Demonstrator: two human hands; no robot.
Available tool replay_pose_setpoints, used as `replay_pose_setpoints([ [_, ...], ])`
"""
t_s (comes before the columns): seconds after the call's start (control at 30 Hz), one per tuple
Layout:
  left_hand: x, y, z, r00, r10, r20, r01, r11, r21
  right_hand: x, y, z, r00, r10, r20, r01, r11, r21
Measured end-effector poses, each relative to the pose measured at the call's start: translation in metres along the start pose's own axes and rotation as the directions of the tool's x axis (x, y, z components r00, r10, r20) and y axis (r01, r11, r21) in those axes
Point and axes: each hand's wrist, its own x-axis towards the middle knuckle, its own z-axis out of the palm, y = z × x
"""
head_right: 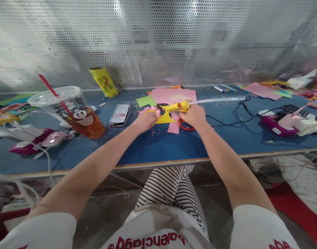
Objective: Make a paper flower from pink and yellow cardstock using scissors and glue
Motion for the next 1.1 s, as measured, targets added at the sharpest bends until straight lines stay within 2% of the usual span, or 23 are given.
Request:
replay_pose_setpoints([
  [0.1,0.000,0.003,0.000,1.000,0.022,0.011,-0.024,0.985,0.170,0.001,0.001,0.000,1.000,0.006,-0.012,-0.006,1.000,0.005],
  [0.2,-0.001,0.003,0.001,0.999,0.027,0.016,-0.030,0.982,0.187,0.001,0.002,-0.001,1.000,0.005,-0.020,-0.005,1.000,0.007],
  [0.27,-0.001,0.003,0.001,1.000,0.024,0.008,-0.025,0.990,0.138,0.001,0.002,0.000,1.000,0.002,-0.016,-0.002,1.000,0.008],
  [0.37,-0.002,-0.002,0.000,0.998,-0.058,-0.020,0.057,0.997,-0.043,0.001,0.003,0.001,1.000,0.007,-0.009,-0.007,1.000,0.004],
  [0.5,-0.003,-0.013,-0.002,0.982,-0.183,-0.039,0.162,0.935,-0.316,0.001,0.004,0.002,1.000,0.016,-0.002,-0.016,1.000,0.001],
  [0.6,-0.004,-0.021,-0.002,0.969,-0.241,-0.057,0.194,0.882,-0.429,0.001,0.004,0.002,1.000,0.016,0.006,-0.016,1.000,0.002],
  [0.83,-0.007,-0.022,-0.017,0.916,-0.379,-0.130,0.296,0.859,-0.418,0.000,0.003,0.000,1.000,0.012,0.021,-0.012,1.000,0.008],
  [0.93,-0.010,-0.024,-0.023,0.906,-0.416,-0.074,0.340,0.821,-0.458,0.000,0.002,0.000,0.999,0.018,0.030,-0.018,1.000,0.003],
  [1.03,-0.011,-0.026,-0.022,0.908,-0.419,0.021,0.368,0.772,-0.519,0.000,0.002,-0.001,0.999,0.019,0.032,-0.019,1.000,0.001],
  [1.1,-0.011,-0.026,-0.020,0.908,-0.416,0.047,0.380,0.772,-0.510,0.000,0.001,-0.001,0.999,0.023,0.031,-0.023,1.000,-0.001],
])
